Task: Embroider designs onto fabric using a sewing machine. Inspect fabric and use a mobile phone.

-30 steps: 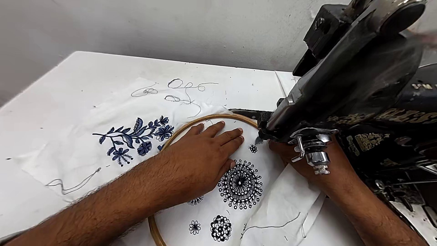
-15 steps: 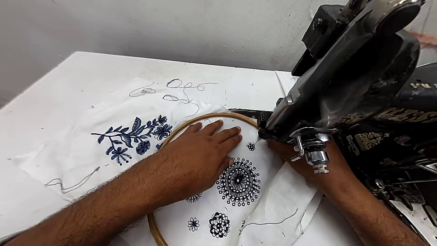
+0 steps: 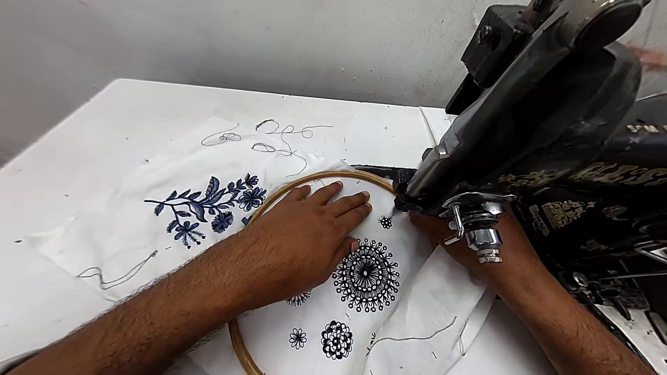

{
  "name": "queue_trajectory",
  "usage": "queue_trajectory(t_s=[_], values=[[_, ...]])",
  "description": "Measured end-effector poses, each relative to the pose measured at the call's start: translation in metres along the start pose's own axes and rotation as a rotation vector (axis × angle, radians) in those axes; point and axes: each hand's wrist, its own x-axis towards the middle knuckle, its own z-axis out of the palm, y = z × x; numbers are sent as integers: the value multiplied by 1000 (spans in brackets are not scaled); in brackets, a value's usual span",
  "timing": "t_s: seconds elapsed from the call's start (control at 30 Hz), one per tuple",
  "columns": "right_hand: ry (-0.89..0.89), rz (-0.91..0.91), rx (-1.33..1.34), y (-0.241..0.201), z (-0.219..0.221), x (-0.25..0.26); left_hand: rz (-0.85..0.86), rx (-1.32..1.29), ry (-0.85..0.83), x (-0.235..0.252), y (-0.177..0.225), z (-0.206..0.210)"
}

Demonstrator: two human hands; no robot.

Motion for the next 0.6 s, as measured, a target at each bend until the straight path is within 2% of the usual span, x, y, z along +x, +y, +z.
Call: queue_trajectory(t_s=[0.2, 0.4, 0.6], values=[[14, 77, -8, -2, 0, -1, 7, -3, 8, 4, -5, 2], [46, -36, 2, 2, 6, 0, -12, -10, -20, 2, -5, -3], [19, 18, 60, 2, 8, -1, -19, 3, -45, -1, -4, -5]])
